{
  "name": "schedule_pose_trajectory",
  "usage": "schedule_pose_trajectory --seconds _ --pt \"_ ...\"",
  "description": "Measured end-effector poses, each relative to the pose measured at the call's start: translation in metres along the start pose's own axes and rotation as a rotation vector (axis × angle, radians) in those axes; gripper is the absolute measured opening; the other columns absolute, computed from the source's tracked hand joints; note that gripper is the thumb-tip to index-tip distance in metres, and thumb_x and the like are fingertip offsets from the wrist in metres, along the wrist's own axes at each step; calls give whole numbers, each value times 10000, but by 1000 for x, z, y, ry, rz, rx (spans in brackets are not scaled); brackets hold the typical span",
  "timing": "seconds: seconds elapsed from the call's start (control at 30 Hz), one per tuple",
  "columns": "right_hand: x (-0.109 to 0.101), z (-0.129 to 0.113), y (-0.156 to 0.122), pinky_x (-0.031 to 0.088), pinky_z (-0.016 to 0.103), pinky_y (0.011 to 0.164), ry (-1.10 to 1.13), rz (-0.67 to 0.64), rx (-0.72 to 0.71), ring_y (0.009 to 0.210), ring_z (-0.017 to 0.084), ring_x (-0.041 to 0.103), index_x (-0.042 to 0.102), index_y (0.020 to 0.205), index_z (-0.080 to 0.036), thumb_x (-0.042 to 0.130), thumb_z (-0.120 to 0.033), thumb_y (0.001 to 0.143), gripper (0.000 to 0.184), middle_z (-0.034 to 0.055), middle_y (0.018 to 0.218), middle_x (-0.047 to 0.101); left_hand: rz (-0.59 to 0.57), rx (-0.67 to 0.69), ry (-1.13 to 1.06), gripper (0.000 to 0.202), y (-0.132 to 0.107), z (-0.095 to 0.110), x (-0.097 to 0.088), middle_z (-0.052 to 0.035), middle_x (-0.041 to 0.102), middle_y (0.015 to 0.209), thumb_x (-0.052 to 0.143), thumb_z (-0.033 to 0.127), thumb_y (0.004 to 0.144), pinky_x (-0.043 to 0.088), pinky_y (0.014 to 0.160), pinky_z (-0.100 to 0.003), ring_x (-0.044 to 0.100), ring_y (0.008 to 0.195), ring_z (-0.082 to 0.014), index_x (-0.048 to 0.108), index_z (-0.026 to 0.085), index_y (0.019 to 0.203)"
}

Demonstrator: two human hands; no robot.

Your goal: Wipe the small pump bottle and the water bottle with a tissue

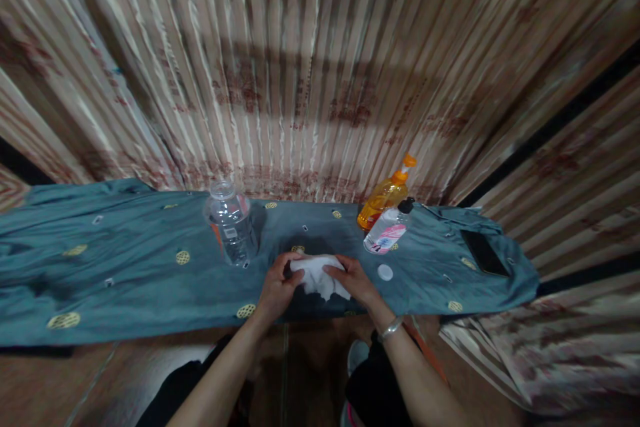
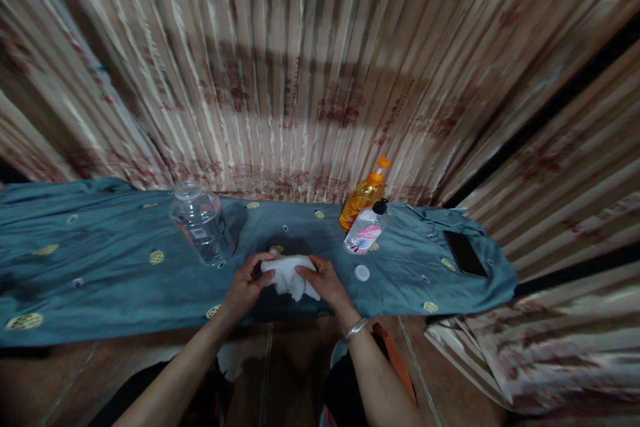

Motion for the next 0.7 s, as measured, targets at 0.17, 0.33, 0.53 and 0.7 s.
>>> schedule_pose_trajectory --seconds 0.17,0.33,0.53,0.7 --pt "-22 6 -10 549 362 815 -457 223 -110 897 243 717 672 1100 -211 612 -417 881 307 79 976 753 -6 5 80 498 -5 -18 -2 -111 633 1299 640 228 740 529 966 -452 616 1179 -260 578 212 1234" --pt "-66 23 -33 528 424 932 -967 455 -109 1063 303 685 636 1208 -150 558 -286 905 341 186 1116 729 -34 45 115 553 -15 -20 -21 -143 505 1444 627 317 749 567 909 -450 533 1301 -300 552 221 1288" --pt "-93 43 -48 511 432 982 -1151 381 84 1185 329 648 605 1293 -129 620 -268 854 461 228 1257 676 138 50 123 412 -24 2 -67 -96 624 1172 638 409 773 594 768 -359 658 1023 -228 624 224 1141" --pt "-99 54 -49 542 448 927 -1132 344 41 1065 335 701 668 1177 -169 580 -121 754 434 200 1131 731 374 75 71 344 -28 17 -108 -39 608 924 665 438 767 570 692 -286 626 822 -163 649 194 1008"
Point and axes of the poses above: each hand's wrist, its own y-axis towards the middle knuckle, its own x-axis out of the palm, z = x × y, the point moved 1 cm from there along y, towards the middle knuckle
